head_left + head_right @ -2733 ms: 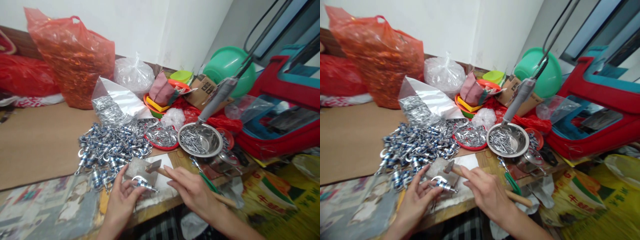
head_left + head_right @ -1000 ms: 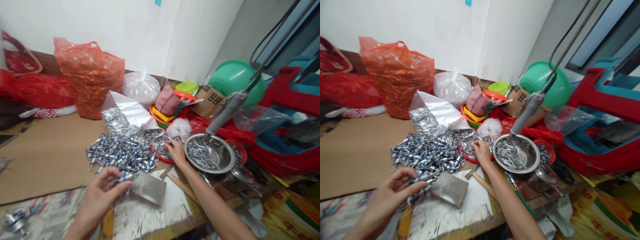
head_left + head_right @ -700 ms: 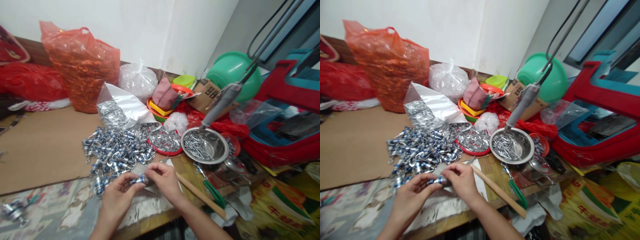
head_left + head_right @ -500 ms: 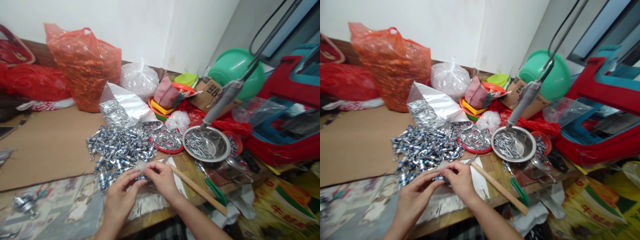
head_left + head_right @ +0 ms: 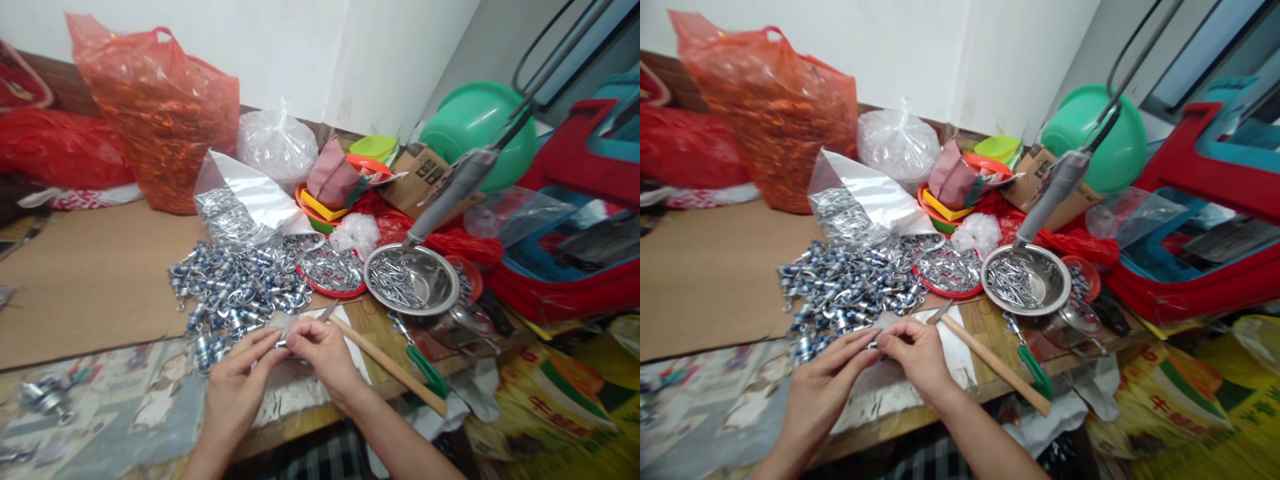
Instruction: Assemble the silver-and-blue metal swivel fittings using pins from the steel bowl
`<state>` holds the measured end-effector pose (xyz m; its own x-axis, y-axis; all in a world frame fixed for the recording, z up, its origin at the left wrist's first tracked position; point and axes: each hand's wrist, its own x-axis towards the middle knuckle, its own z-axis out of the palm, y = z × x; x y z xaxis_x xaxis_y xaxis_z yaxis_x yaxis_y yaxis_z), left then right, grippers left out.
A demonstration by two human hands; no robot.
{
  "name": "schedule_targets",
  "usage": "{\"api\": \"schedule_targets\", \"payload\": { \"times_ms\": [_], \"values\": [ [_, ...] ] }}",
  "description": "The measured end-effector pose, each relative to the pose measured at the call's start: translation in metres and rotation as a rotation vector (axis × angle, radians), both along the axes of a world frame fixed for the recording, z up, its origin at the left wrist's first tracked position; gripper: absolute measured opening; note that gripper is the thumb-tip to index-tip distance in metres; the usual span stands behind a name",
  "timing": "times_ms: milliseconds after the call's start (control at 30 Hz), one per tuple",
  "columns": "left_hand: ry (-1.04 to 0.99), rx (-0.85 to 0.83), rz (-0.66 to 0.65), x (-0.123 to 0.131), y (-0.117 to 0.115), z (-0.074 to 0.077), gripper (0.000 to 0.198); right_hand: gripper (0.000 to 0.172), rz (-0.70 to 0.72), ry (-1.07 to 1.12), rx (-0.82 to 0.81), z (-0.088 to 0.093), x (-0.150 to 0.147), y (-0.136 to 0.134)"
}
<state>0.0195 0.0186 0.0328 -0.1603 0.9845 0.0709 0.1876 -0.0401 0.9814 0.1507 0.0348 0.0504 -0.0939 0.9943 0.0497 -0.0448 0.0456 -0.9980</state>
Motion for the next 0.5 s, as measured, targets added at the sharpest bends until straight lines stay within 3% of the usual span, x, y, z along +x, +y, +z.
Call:
{"api": "schedule_targets", "payload": {
  "times_ms": [67,167,300,500],
  "values": [
    [-0.11,-0.034,-0.019,0.0,-0.002,0.001,0.013,0.015,-0.011,-0.127,0.188,-0.001,0.005,-0.005],
    [-0.276,-0.094,-0.049,-0.001,-0.005,0.004,0.013,0.026,-0.003,-0.394,0.623,-0.002,0.014,-0.012],
    [-0.223,-0.118,-0.028,-0.002,-0.006,0.013,0.014,0.02,0.07,-0.675,1.131,-0.003,0.024,-0.015],
    [-0.08,-0.058,-0.093,-0.005,-0.004,0.025,0.012,0.017,0.071,-0.75,1.188,0.002,0.03,-0.012]
  ]
}}
